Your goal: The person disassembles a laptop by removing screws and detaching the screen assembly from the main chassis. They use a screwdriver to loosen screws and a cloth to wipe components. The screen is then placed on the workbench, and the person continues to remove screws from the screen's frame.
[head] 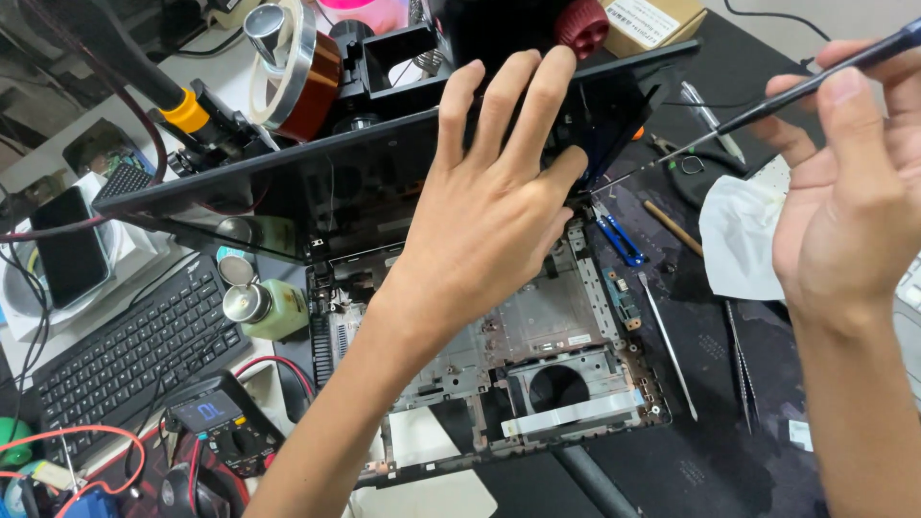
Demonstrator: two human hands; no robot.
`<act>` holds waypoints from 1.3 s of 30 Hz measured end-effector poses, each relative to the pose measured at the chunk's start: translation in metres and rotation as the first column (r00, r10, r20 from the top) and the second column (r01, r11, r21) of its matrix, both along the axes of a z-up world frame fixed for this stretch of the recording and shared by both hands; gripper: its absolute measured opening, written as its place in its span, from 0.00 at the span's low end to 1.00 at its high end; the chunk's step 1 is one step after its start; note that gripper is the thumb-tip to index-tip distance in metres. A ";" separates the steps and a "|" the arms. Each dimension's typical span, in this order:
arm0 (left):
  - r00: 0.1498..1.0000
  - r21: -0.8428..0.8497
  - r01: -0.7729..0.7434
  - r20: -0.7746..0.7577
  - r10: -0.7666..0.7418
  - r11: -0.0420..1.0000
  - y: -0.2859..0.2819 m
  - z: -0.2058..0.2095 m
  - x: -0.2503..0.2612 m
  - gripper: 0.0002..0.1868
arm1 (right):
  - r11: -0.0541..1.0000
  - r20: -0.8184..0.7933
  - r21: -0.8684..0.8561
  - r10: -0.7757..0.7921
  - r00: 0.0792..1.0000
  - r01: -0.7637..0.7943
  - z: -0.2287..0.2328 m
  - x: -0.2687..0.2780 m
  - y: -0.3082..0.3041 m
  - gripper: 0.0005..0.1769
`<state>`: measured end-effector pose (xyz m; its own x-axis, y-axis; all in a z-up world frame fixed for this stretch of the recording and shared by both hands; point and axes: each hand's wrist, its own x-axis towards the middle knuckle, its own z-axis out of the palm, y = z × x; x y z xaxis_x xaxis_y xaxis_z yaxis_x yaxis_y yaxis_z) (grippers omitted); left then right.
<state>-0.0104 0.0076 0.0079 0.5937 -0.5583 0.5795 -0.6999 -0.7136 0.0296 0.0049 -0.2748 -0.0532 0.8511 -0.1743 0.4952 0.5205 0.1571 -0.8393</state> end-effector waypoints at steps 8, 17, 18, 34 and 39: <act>1.000 -0.006 0.003 -0.009 -0.003 1.000 -0.003 -0.003 -0.009 0.14 | 0.987 -0.083 0.155 0.062 0.995 -0.049 -0.011 0.004 -0.009 0.04; 0.994 0.055 -0.054 0.096 0.048 0.997 -0.005 -0.004 -0.006 0.15 | 0.979 0.032 0.123 0.159 0.987 -0.161 0.042 -0.001 0.013 0.18; 0.995 0.052 -0.037 0.096 0.032 0.998 -0.006 -0.002 -0.006 0.15 | 0.982 0.032 0.121 0.143 0.989 -0.145 0.044 0.003 0.016 0.18; 0.933 0.139 0.096 0.332 -0.138 0.986 -0.066 -0.063 -0.014 0.06 | 0.865 -0.031 -0.496 0.078 0.996 -0.083 0.007 0.032 0.022 0.12; 0.985 0.209 0.172 -0.031 -0.170 0.963 -0.111 -0.125 0.007 0.12 | 0.818 0.051 -0.574 0.081 0.995 -0.038 0.001 0.034 0.020 0.12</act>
<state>-0.0034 -0.1033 -0.1171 0.4854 -0.7606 0.4312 -0.8127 -0.5744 -0.0984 0.0388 -0.2548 -0.0517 0.8101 0.2089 0.5478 0.5862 -0.3075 -0.7496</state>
